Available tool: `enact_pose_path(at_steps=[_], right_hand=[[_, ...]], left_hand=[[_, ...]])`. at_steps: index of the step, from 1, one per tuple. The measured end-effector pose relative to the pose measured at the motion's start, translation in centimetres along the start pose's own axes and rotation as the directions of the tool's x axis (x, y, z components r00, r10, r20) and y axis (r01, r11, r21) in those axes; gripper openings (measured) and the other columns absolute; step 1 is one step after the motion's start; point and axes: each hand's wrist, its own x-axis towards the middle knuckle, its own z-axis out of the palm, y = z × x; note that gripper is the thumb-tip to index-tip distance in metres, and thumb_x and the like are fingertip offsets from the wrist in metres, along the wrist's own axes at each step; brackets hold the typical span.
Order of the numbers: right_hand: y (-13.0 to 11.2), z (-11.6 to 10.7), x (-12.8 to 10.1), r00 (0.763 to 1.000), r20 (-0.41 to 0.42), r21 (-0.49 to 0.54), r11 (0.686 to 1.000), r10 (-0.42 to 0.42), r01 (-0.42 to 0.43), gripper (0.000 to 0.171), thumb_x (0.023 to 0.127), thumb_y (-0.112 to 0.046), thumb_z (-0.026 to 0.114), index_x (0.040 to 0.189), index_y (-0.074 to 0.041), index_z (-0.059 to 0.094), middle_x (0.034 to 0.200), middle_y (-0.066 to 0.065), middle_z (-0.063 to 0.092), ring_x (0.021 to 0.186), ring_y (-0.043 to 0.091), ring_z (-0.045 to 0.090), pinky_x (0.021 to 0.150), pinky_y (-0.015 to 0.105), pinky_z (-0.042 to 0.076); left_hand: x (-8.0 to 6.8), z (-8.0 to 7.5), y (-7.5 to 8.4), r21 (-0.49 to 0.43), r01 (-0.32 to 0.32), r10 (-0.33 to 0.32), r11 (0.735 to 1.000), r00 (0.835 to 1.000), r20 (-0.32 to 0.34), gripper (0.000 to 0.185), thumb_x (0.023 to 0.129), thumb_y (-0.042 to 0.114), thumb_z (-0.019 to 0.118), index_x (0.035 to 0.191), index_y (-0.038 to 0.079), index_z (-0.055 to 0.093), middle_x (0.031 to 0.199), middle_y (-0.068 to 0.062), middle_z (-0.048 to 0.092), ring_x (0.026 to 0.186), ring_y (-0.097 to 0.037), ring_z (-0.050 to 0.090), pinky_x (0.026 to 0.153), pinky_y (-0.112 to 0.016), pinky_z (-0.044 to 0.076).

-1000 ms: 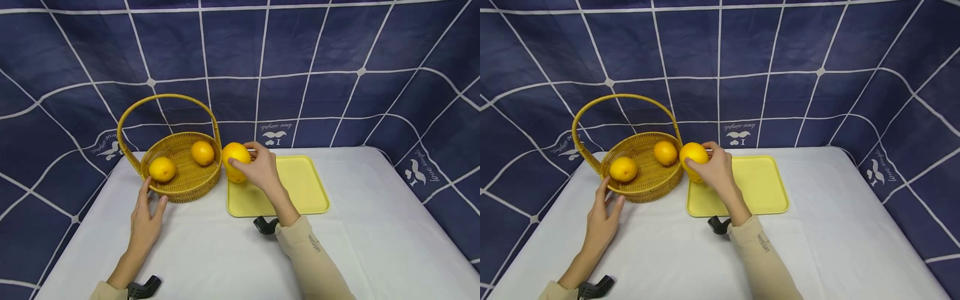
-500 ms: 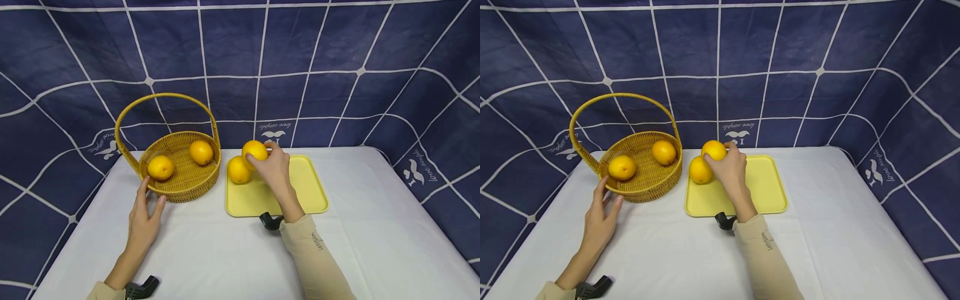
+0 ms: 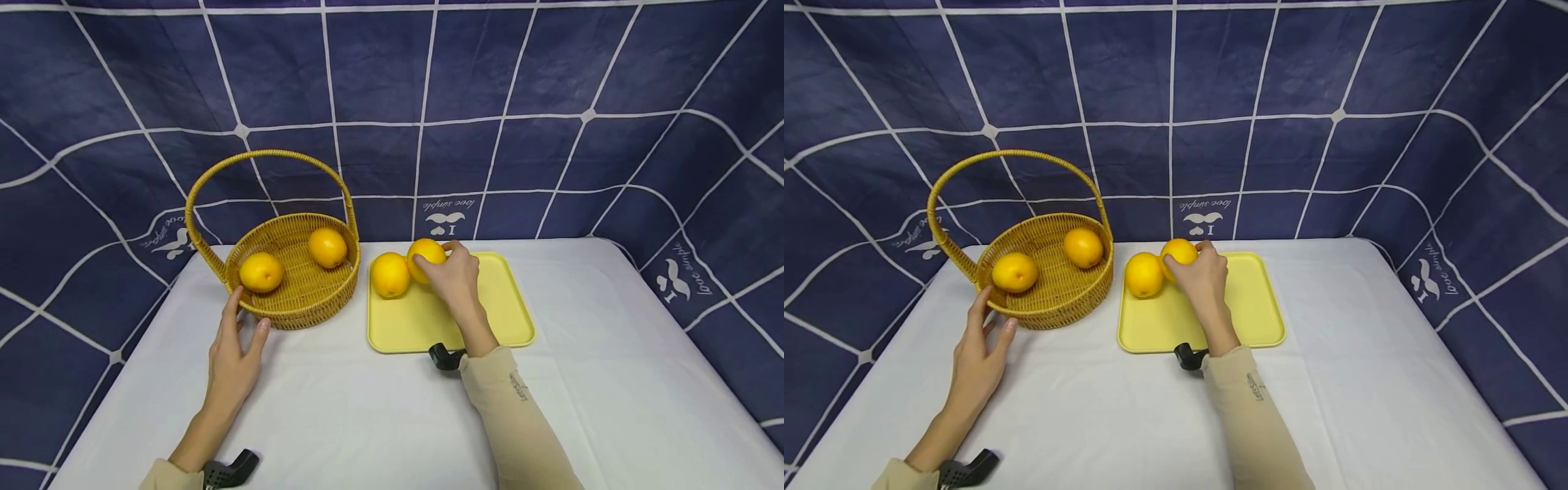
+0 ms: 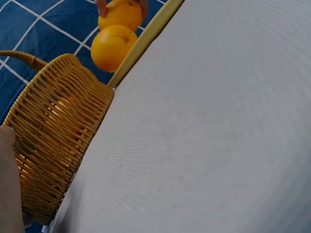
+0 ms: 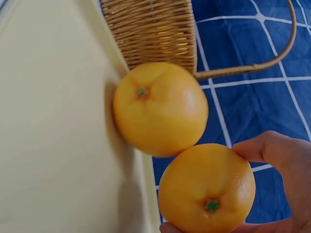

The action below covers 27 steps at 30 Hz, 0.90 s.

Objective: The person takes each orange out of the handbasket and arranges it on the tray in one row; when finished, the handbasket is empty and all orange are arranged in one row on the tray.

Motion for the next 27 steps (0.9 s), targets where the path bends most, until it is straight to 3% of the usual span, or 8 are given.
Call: enact_pose_path(at_steps=[7,15,22,27], right_hand=[[1.0,0.9,0.1,0.998,0.047,-0.039,0.998,0.047,-0.045,0.069,0.083,-0.047,0.078,0.128,0.003,0.064,0.114,0.025,0.068,0.105,0.039,0.060,0.085,0.045,0.056],[1.4,1.3,-0.1,0.997,0.070,-0.057,0.998,0.037,-0.033,0.069,0.085,-0.049,0.078,0.128,0.003,0.063,0.116,0.026,0.070,0.108,0.041,0.061,0.088,0.048,0.055],[0.9,0.9,-0.1,0.996,0.080,-0.121,0.993,0.026,-0.017,0.074,0.097,-0.062,0.062,0.129,0.004,0.065,0.121,0.030,0.070,0.105,0.046,0.066,0.091,0.052,0.056],[0.9,0.5,0.0,0.993,0.108,-0.159,0.987,0.050,-0.033,0.074,0.100,-0.064,0.055,0.131,0.003,0.065,0.123,0.028,0.070,0.106,0.046,0.066,0.092,0.053,0.056]], left_hand=[[-0.1,-0.2,0.1,-0.008,0.006,-0.006,1.000,1.000,-0.003,0.076,0.105,0.028,0.065,0.169,0.031,0.024,0.172,0.000,0.032,0.154,-0.036,0.040,0.123,-0.058,0.036],[0.0,-0.2,0.4,-0.019,-0.003,0.003,1.000,1.000,0.001,0.076,0.105,0.027,0.066,0.169,0.030,0.025,0.172,0.001,0.033,0.152,-0.037,0.041,0.122,-0.060,0.037],[0.0,-0.1,0.3,-0.016,-0.013,0.013,1.000,1.000,-0.008,0.076,0.104,0.026,0.067,0.169,0.028,0.026,0.172,0.003,0.033,0.152,-0.034,0.042,0.123,-0.054,0.037],[0.0,-0.1,0.2,-0.019,-0.013,0.013,1.000,1.000,-0.008,0.076,0.104,0.027,0.067,0.169,0.029,0.026,0.172,0.001,0.033,0.151,-0.038,0.043,0.122,-0.060,0.037]])
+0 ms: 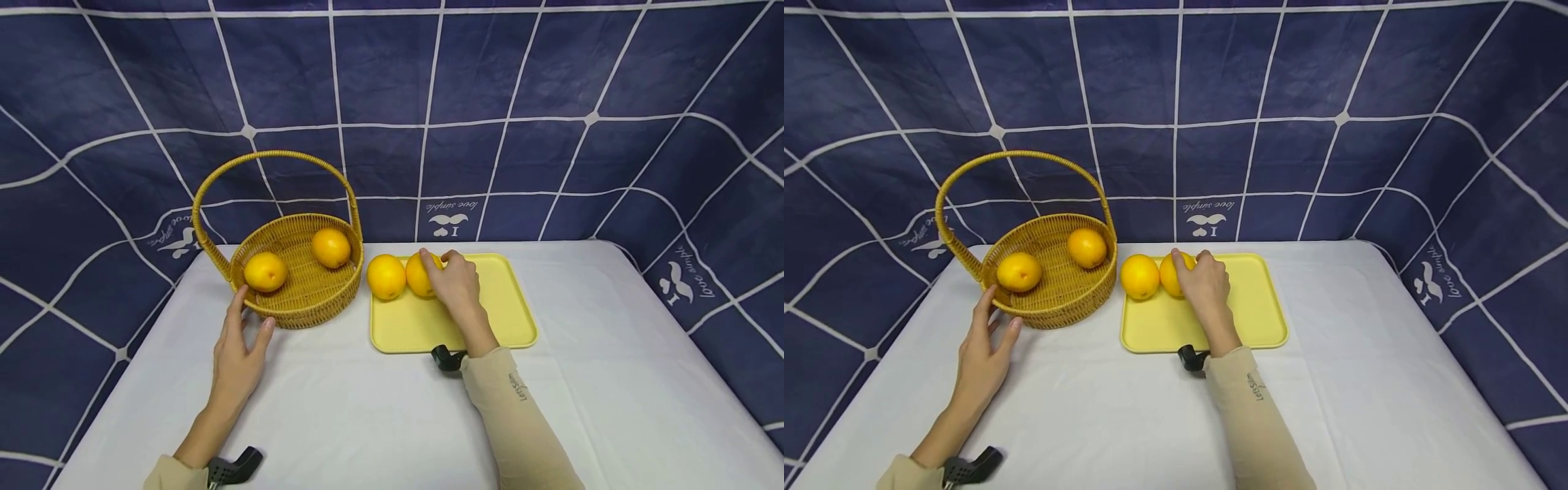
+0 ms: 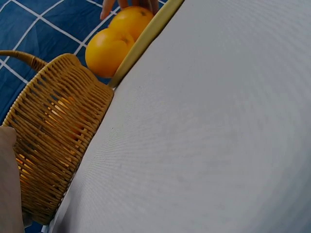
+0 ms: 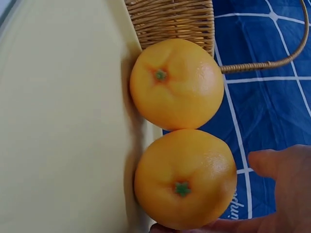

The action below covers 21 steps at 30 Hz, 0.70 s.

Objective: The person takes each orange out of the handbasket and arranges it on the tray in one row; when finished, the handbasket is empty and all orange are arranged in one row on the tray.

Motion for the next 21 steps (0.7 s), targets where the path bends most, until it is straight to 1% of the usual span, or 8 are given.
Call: enact_pose_path(at_steps=[6,12,14,17,19,21], right_hand=[[0.24,-0.21,0.21,0.998,0.064,0.001,1.000,0.021,-0.021,0.072,0.099,-0.060,0.060,0.132,0.004,0.064,0.126,0.028,0.068,0.109,0.044,0.064,0.093,0.051,0.057],[0.27,-0.49,0.25,0.995,0.097,-0.003,1.000,0.026,-0.026,0.074,0.098,-0.061,0.060,0.132,0.005,0.064,0.126,0.028,0.068,0.107,0.042,0.064,0.090,0.048,0.057],[0.24,-0.48,0.22,0.995,0.093,-0.012,1.000,0.025,-0.024,0.074,0.099,-0.062,0.059,0.132,0.003,0.064,0.126,0.027,0.069,0.106,0.042,0.065,0.089,0.049,0.057],[0.18,-0.45,0.10,0.997,0.075,-0.018,1.000,0.024,-0.023,0.074,0.099,-0.064,0.058,0.133,0.002,0.064,0.126,0.027,0.069,0.107,0.043,0.065,0.091,0.050,0.056],[0.10,-0.56,0.00,0.999,0.047,-0.014,1.000,0.016,-0.015,0.074,0.099,-0.064,0.058,0.134,0.001,0.063,0.127,0.026,0.069,0.110,0.045,0.065,0.094,0.053,0.055],[-0.01,-0.66,-0.10,1.000,0.005,0.005,1.000,-0.013,0.013,0.073,0.099,-0.061,0.058,0.135,0.002,0.063,0.128,0.026,0.069,0.113,0.047,0.065,0.098,0.055,0.054]], left_hand=[[-0.05,-0.17,0.01,-0.010,0.012,-0.012,1.000,1.000,0.008,0.076,0.105,0.028,0.066,0.169,0.030,0.025,0.173,0.000,0.031,0.150,-0.042,0.043,0.122,-0.064,0.036],[0.00,-0.22,0.02,0.000,0.019,-0.019,1.000,1.000,0.004,0.076,0.105,0.029,0.066,0.169,0.029,0.025,0.173,0.001,0.031,0.152,-0.038,0.042,0.122,-0.060,0.037],[0.01,-0.21,-0.07,0.001,0.020,-0.020,1.000,1.000,0.000,0.076,0.105,0.029,0.066,0.169,0.029,0.025,0.172,0.001,0.032,0.152,-0.036,0.041,0.122,-0.059,0.037],[-0.08,-0.18,-0.22,0.002,0.025,-0.025,1.000,1.000,0.002,0.076,0.105,0.029,0.066,0.169,0.030,0.025,0.173,-0.001,0.031,0.152,-0.039,0.041,0.122,-0.062,0.036],[-0.11,-0.10,-0.34,0.000,0.025,-0.025,1.000,1.000,0.002,0.076,0.105,0.030,0.066,0.169,0.031,0.025,0.173,-0.002,0.031,0.151,-0.041,0.042,0.122,-0.064,0.035],[-0.14,0.02,-0.43,0.002,0.025,-0.025,1.000,1.000,0.005,0.076,0.105,0.031,0.065,0.169,0.032,0.024,0.173,-0.003,0.030,0.150,-0.043,0.042,0.122,-0.065,0.035]])
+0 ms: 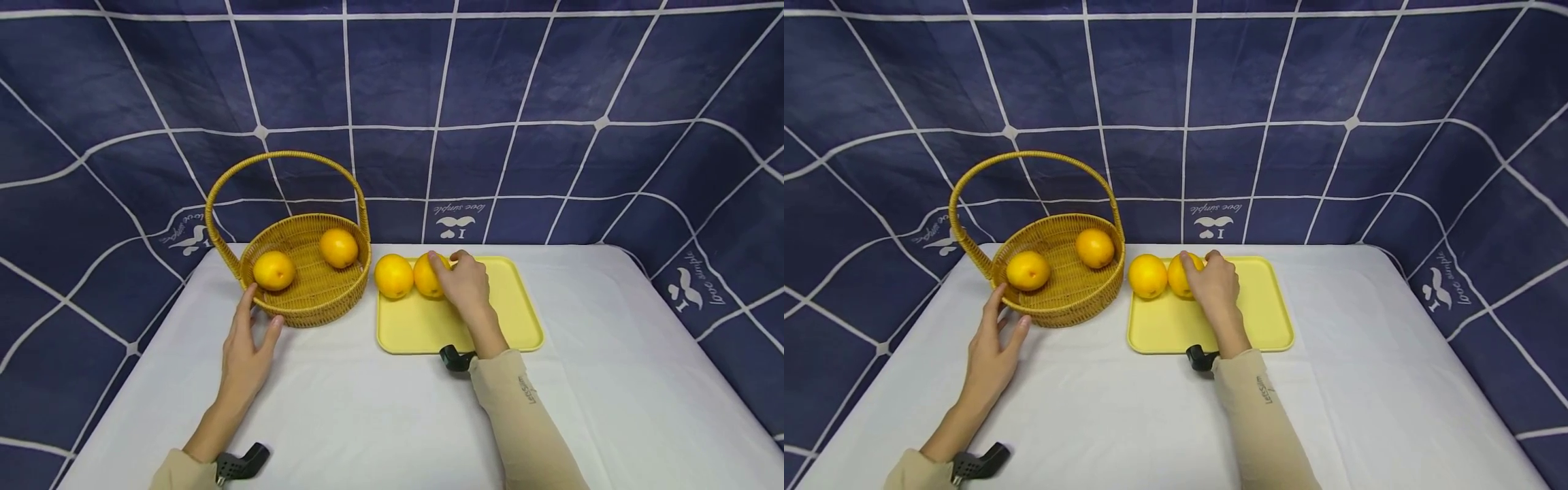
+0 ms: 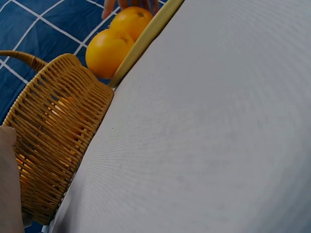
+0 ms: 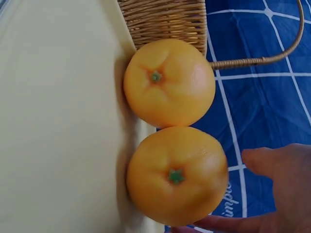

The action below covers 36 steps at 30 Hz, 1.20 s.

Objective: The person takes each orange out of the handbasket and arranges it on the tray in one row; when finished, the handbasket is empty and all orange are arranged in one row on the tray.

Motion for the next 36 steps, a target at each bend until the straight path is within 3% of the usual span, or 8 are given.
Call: enact_pose_path(at_steps=[5,9,19,27,36], right_hand=[[-1.2,-0.1,-0.5,0.983,-0.122,0.055,0.988,-0.139,0.146,0.064,0.101,-0.050,0.065,0.135,0.004,0.064,0.130,0.025,0.069,0.120,0.044,0.064,0.105,0.054,0.053],[-2.7,0.2,-1.5,0.964,-0.141,0.094,0.966,-0.227,0.241,0.059,0.100,-0.043,0.068,0.135,0.004,0.065,0.131,0.024,0.069,0.121,0.040,0.064,0.107,0.052,0.053],[-7.4,2.8,-3.8,0.939,-0.018,0.137,0.930,-0.343,0.342,0.052,0.098,-0.036,0.070,0.135,0.000,0.066,0.131,0.020,0.068,0.123,0.036,0.061,0.111,0.049,0.048],[-10.7,5.5,-4.2,0.891,0.057,0.164,0.885,-0.450,0.436,0.048,0.097,-0.030,0.073,0.133,0.001,0.067,0.128,0.019,0.069,0.118,0.034,0.063,0.105,0.047,0.053],[-15.1,9.5,-4.3,0.855,0.184,0.167,0.873,-0.484,0.458,0.050,0.098,-0.032,0.074,0.137,-0.002,0.065,0.134,0.014,0.070,0.124,0.029,0.066,0.106,0.040,0.056]], left_hand=[[0.0,0.0,-0.1,-0.001,-0.002,0.002,1.000,1.000,0.001,0.077,0.105,0.032,0.066,0.169,0.034,0.023,0.174,-0.003,0.029,0.151,-0.043,0.041,0.122,-0.066,0.034],[-0.1,0.0,0.0,-0.007,-0.013,0.013,1.000,1.000,0.007,0.077,0.105,0.032,0.066,0.169,0.032,0.024,0.174,-0.002,0.029,0.152,-0.041,0.040,0.124,-0.065,0.033],[-0.1,-0.1,0.1,-0.006,-0.014,0.014,1.000,1.000,-0.005,0.076,0.104,0.033,0.066,0.169,0.033,0.025,0.174,0.000,0.028,0.154,-0.036,0.039,0.125,-0.062,0.032],[-0.1,0.5,0.2,-0.014,-0.029,0.029,1.000,1.000,0.000,0.076,0.105,0.033,0.065,0.169,0.031,0.024,0.174,-0.003,0.027,0.155,-0.039,0.037,0.125,-0.064,0.032],[-0.4,0.2,0.3,0.010,-0.001,0.001,1.000,1.000,-0.016,0.075,0.106,0.033,0.065,0.169,0.034,0.023,0.174,-0.002,0.029,0.151,-0.041,0.043,0.122,-0.064,0.035]])
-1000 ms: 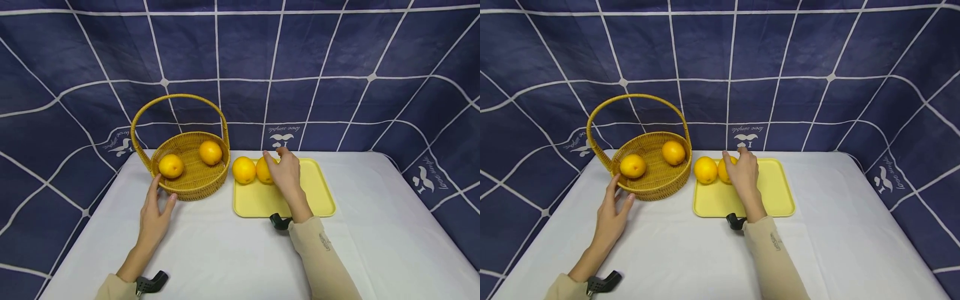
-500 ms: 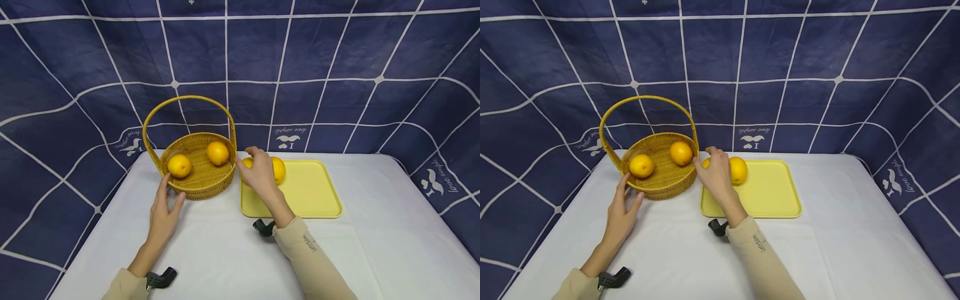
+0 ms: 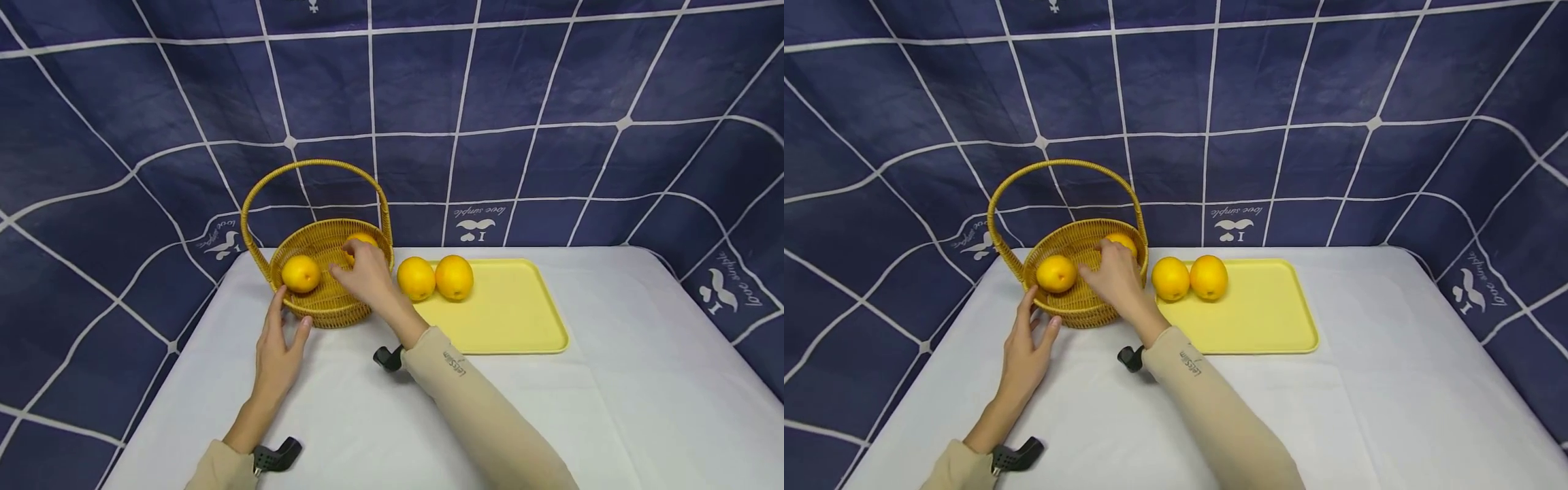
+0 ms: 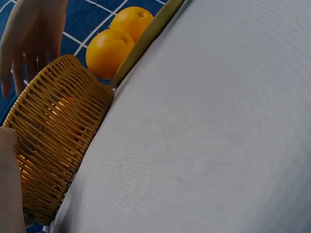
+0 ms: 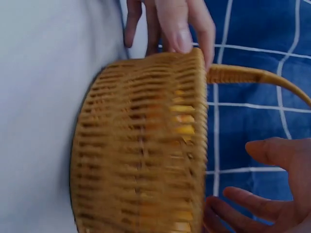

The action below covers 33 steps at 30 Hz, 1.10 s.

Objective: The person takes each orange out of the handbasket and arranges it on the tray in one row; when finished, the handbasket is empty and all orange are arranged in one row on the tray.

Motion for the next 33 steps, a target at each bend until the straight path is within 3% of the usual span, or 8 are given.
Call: enact_pose_path(at_steps=[7,21,26,30,33], right_hand=[[-1.2,2.8,2.2,0.997,0.071,0.017,1.000,0.020,-0.021,0.058,0.098,-0.035,0.075,0.145,-0.003,0.060,0.143,0.012,0.066,0.131,0.028,0.063,0.109,0.037,0.055],[-1.6,7.1,5.2,0.978,0.149,0.022,0.988,0.148,-0.153,0.077,0.090,-0.046,0.082,0.152,-0.011,0.054,0.142,0.007,0.067,0.123,0.021,0.064,0.102,0.029,0.056],[-4.8,10.5,5.2,0.972,0.226,-0.049,0.997,0.069,-0.059,0.073,0.086,-0.040,0.087,0.149,-0.016,0.059,0.133,0.001,0.070,0.114,0.014,0.064,0.092,0.021,0.054],[-7.5,13.6,4.8,0.944,0.326,-0.079,0.994,-0.040,0.070,0.076,0.083,-0.037,0.089,0.149,-0.019,0.057,0.129,-0.003,0.070,0.107,0.008,0.062,0.083,0.014,0.049],[-8.8,14.8,4.3,0.930,0.362,-0.074,0.993,-0.061,0.094,0.077,0.081,-0.036,0.091,0.149,-0.021,0.057,0.128,-0.005,0.069,0.104,0.006,0.061,0.078,0.012,0.047]], left_hand=[[0.2,0.1,0.2,-0.009,-0.014,0.013,1.000,1.000,-0.010,0.076,0.105,0.031,0.066,0.168,0.034,0.024,0.173,-0.004,0.032,0.148,-0.043,0.045,0.121,-0.065,0.037],[0.2,0.4,-0.2,-0.028,-0.019,0.018,0.999,0.999,-0.026,0.075,0.104,0.031,0.068,0.168,0.034,0.027,0.171,-0.003,0.035,0.144,-0.042,0.050,0.119,-0.063,0.040],[-1.4,-2.3,-0.9,0.007,0.020,-0.019,1.000,0.997,-0.076,0.076,0.105,0.030,0.067,0.167,0.037,0.026,0.170,-0.002,0.036,0.145,-0.040,0.049,0.116,-0.063,0.042],[-3.1,-4.9,-1.7,0.041,0.067,-0.060,0.997,0.985,-0.160,0.077,0.104,0.025,0.069,0.167,0.036,0.027,0.169,0.002,0.037,0.149,-0.033,0.045,0.117,-0.057,0.043],[-4.1,-6.0,-2.1,0.059,0.098,-0.084,0.993,0.977,-0.196,0.077,0.104,0.025,0.069,0.168,0.034,0.027,0.169,0.002,0.037,0.150,-0.031,0.043,0.117,-0.054,0.044]])
